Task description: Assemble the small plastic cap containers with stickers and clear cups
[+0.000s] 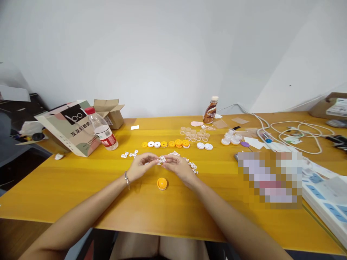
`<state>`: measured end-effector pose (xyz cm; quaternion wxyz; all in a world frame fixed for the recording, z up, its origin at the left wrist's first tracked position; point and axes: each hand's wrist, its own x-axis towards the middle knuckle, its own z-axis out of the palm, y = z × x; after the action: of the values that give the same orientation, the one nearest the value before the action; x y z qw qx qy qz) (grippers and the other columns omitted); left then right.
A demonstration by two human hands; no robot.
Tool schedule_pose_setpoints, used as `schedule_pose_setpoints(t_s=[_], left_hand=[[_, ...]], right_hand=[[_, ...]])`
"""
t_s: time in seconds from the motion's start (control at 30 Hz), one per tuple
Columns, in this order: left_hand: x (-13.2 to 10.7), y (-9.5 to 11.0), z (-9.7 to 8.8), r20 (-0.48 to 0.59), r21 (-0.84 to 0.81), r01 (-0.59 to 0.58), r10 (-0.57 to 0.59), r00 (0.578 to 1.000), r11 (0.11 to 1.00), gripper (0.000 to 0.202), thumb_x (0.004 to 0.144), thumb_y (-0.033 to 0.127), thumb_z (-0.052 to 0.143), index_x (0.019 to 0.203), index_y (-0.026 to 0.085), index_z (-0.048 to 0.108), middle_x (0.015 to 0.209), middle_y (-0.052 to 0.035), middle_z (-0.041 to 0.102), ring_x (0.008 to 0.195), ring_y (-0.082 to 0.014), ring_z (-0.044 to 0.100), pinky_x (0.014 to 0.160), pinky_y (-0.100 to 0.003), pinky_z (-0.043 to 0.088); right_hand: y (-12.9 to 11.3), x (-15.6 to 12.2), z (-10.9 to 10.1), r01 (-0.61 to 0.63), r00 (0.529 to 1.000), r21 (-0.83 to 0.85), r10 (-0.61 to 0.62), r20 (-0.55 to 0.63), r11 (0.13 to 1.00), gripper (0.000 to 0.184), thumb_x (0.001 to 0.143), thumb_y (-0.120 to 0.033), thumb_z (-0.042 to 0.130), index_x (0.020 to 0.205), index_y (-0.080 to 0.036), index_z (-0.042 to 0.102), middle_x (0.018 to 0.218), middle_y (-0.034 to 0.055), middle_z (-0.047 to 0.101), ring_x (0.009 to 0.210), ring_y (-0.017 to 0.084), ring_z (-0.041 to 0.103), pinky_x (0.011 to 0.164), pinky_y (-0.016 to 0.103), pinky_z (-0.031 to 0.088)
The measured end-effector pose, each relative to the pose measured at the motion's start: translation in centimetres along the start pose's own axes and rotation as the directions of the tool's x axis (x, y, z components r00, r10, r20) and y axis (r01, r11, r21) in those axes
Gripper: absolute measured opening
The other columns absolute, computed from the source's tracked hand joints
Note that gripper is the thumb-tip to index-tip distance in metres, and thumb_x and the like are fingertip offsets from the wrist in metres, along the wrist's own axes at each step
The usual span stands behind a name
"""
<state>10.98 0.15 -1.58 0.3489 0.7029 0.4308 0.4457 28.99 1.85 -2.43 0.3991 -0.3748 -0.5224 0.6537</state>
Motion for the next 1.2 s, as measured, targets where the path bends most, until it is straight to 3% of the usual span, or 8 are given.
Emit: schedule_pose_setpoints(t_s=[0.27,0.57,0.8,0.93,1.07,1.2], left_hand=[[0.0,0.6,-0.1,0.003,0.125,-0.134,0.135,0.991,0.983,0.016,0.076,0.026,0.055,0.083,0.015,0.065,0.079,-0.0049,0.059,0.072,-0.0118,0.056,0.065,-0.022,0.046],[-0.1,0.5,0.1,0.014,0.263,-0.262,0.268,0.963,0.928,0.018,0.080,0.025,0.050,0.090,0.018,0.064,0.084,-0.0052,0.056,0.079,-0.0133,0.054,0.074,-0.027,0.045],[-0.2,0.8,0.0,0.011,0.296,-0.286,0.296,0.955,0.911,0.020,0.081,0.025,0.049,0.093,0.018,0.063,0.086,-0.0056,0.055,0.082,-0.0136,0.054,0.076,-0.027,0.045],[-0.2,0.4,-0.1,-0.040,0.278,-0.223,0.243,0.969,0.934,0.022,0.078,0.028,0.053,0.095,0.017,0.061,0.088,-0.0060,0.057,0.080,-0.0134,0.055,0.076,-0.027,0.045],[-0.2,0.0,0.4,-0.022,0.172,-0.050,0.055,0.998,0.984,0.022,0.076,0.032,0.055,0.090,0.017,0.061,0.083,-0.0047,0.064,0.076,-0.0138,0.059,0.073,-0.027,0.047],[-0.3,-0.6,1.2,-0.035,-0.003,0.079,-0.079,0.996,0.997,0.024,0.075,0.033,0.056,0.090,0.014,0.060,0.085,-0.0062,0.065,0.077,-0.0145,0.061,0.073,-0.027,0.048]], right_hand=[[-0.2,-0.5,0.4,0.006,0.996,-0.065,0.000,0.090,0.998,0.034,0.059,-0.026,0.069,0.092,-0.020,0.062,0.086,0.0023,0.064,0.080,0.015,0.060,0.081,0.033,0.046],[-0.2,-0.6,0.5,-0.006,0.996,0.006,0.006,0.091,1.000,0.029,0.061,-0.028,0.068,0.088,-0.019,0.064,0.082,0.0015,0.064,0.078,0.014,0.061,0.081,0.031,0.047],[-0.3,-0.6,0.7,-0.028,0.998,0.069,0.024,0.059,0.997,0.024,0.061,-0.028,0.069,0.083,-0.019,0.065,0.084,0.0013,0.065,0.075,0.011,0.061,0.077,0.028,0.049],[-0.5,-0.6,0.7,-0.015,0.999,0.064,0.011,0.053,0.998,0.025,0.061,-0.028,0.069,0.084,-0.019,0.065,0.085,0.0017,0.065,0.074,0.011,0.061,0.076,0.027,0.049],[-0.8,-0.7,0.8,-0.007,0.999,0.055,0.005,0.041,0.998,0.027,0.059,-0.030,0.070,0.084,-0.019,0.066,0.079,0.0013,0.065,0.074,0.012,0.061,0.075,0.027,0.049],[-0.5,-0.7,0.9,0.002,1.000,0.055,-0.003,0.030,0.998,0.026,0.059,-0.031,0.070,0.082,-0.019,0.066,0.076,0.0002,0.065,0.072,0.011,0.061,0.075,0.028,0.049]])
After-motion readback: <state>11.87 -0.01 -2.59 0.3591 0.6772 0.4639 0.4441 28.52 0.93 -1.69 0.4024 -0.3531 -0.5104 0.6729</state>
